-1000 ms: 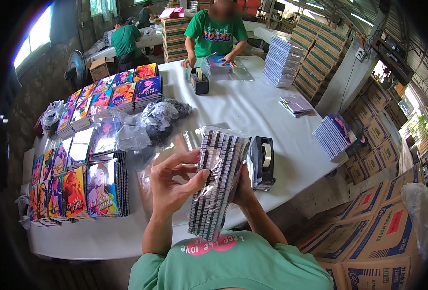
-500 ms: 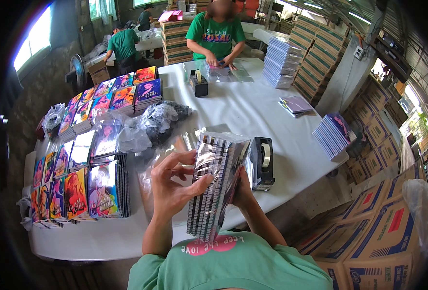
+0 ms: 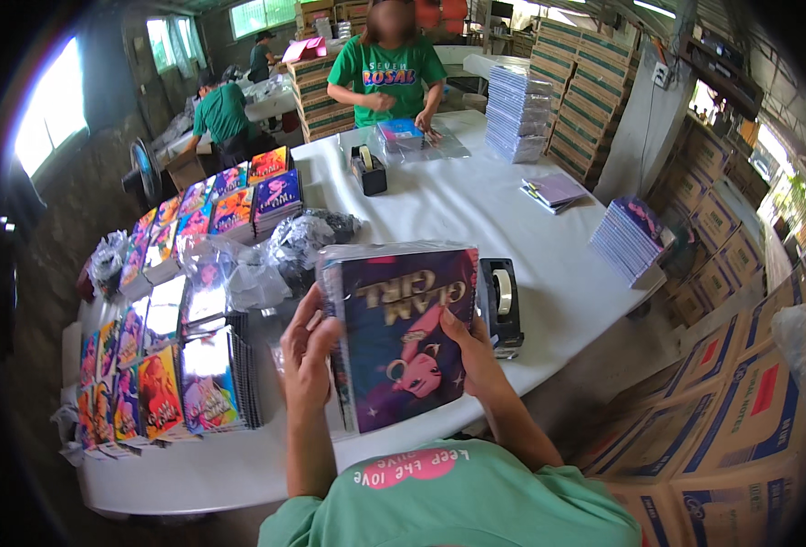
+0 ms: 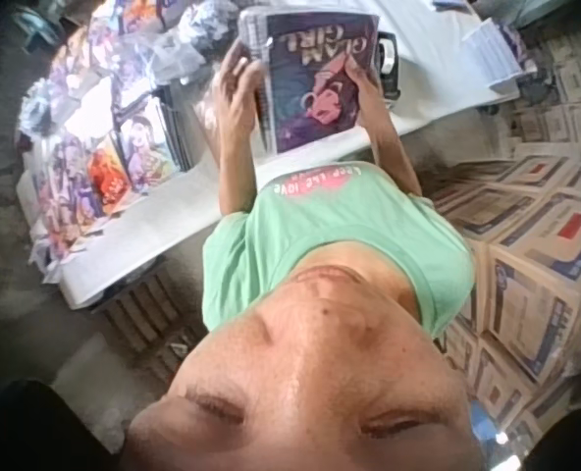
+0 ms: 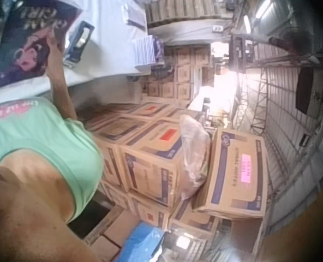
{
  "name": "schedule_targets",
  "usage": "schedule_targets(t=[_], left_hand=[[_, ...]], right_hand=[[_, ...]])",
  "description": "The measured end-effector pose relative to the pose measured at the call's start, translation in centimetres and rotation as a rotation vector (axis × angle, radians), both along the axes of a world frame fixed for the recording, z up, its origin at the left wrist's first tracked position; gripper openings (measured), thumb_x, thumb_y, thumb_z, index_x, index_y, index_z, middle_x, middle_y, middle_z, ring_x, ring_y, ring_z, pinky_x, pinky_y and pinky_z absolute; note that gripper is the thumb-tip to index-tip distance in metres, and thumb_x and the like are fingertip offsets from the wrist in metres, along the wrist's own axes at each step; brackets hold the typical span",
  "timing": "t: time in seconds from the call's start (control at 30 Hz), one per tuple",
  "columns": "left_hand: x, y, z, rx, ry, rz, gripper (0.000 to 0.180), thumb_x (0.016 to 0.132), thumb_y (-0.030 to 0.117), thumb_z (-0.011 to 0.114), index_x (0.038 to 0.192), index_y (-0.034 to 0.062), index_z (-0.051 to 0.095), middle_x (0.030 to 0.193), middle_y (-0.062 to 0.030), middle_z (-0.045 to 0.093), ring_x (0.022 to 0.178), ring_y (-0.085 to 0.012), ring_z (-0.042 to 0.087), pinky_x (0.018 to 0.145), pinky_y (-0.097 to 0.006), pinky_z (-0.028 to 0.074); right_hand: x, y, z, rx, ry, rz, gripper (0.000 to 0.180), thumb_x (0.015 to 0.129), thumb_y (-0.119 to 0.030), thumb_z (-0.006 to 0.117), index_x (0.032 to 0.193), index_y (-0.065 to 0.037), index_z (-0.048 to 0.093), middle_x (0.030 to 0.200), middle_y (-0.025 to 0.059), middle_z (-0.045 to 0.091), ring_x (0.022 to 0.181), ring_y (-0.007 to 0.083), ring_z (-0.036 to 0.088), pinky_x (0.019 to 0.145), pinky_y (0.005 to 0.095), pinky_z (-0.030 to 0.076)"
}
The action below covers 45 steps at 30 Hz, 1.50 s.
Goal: The person places a stack of notebooks into a clear plastic bag and seals the bag with tape.
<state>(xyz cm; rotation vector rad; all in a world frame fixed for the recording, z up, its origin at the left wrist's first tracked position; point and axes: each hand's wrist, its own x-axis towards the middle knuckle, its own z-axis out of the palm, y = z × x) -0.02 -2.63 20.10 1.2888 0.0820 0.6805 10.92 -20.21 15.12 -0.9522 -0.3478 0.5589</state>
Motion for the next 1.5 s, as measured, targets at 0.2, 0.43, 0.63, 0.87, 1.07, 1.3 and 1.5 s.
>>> schedule_targets(t=[0.2,0.43,0.63,0.87,1.07,1.3,1.5], left_hand=[[2.1,1.6,-8.9,-0.495,-0.184,-0.041,0.068,0.092,0.059,0.035,0.132,0.0045,0.042,0.126,-0.0121,0.053,0.110,-0.0237,0.054,0.095,-0.038,0.044],[2.5,0.8,-14.6,-0.705,-0.362,-0.380,0.061,0.093,0.053,0.035,0.133,0.0077,0.042,0.126,-0.0117,0.053,0.108,-0.0256,0.056,0.093,-0.042,0.047],[2.3,0.1,-12.9,-0.836,-0.340,-0.346,0.061,0.095,0.053,0.026,0.131,0.0064,0.043,0.123,-0.0127,0.055,0.106,-0.0268,0.058,0.091,-0.041,0.049],[3.2,2.6,-19.2,-0.721,-0.295,-0.271,0.060,0.096,0.053,0.026,0.132,0.0081,0.043,0.123,-0.0122,0.055,0.107,-0.0267,0.058,0.091,-0.042,0.049],[2.6,-0.5,-13.6,-0.809,-0.367,-0.353,0.061,0.095,0.054,0.028,0.132,0.0081,0.043,0.123,-0.0125,0.055,0.106,-0.0277,0.058,0.091,-0.043,0.049],[2.5,-0.1,-14.3,-0.791,-0.362,-0.354,0.060,0.095,0.052,0.029,0.130,0.0059,0.044,0.120,-0.0127,0.057,0.105,-0.0277,0.059,0.089,-0.043,0.050],[2.5,-0.4,-14.0,-0.767,-0.344,-0.293,0.058,0.096,0.050,0.029,0.128,0.0049,0.046,0.117,-0.0130,0.058,0.102,-0.0271,0.060,0.087,-0.042,0.051]], right_hand=[[-1.7,-0.4,5.9,-0.525,-0.861,-0.021,0.078,0.096,-0.044,0.042,0.143,0.008,0.007,0.135,0.0221,0.037,0.126,0.0312,0.035,0.104,0.0339,0.026],[-3.4,-0.2,8.6,-0.514,-1.005,0.329,0.066,0.093,-0.035,0.050,0.141,0.004,0.026,0.135,0.0250,0.040,0.122,0.0346,0.045,0.102,0.0385,0.034],[-4.3,0.6,8.7,-0.520,-1.108,0.146,0.098,0.066,-0.040,0.080,0.138,0.002,0.029,0.128,0.0228,0.044,0.117,0.0368,0.047,0.099,0.0407,0.037],[-4.4,0.9,8.9,-0.530,-1.094,0.194,0.094,0.069,-0.038,0.079,0.139,0.002,0.029,0.129,0.0222,0.043,0.121,0.0351,0.043,0.102,0.0405,0.033],[-3.7,0.6,7.6,-0.424,-1.014,0.195,0.086,0.077,-0.037,0.072,0.141,0.000,0.027,0.121,0.0237,0.047,0.114,0.0368,0.046,0.100,0.0406,0.034],[-3.8,0.1,8.1,-0.415,-0.914,0.269,0.070,0.083,-0.019,0.067,0.139,0.002,0.030,0.126,0.0171,0.046,0.116,0.0255,0.047,0.099,0.0358,0.036],[-3.7,0.1,7.7,-0.392,-0.875,0.263,0.063,0.087,-0.015,0.062,0.140,0.000,0.030,0.125,0.0158,0.046,0.112,0.0238,0.049,0.097,0.0349,0.037]])
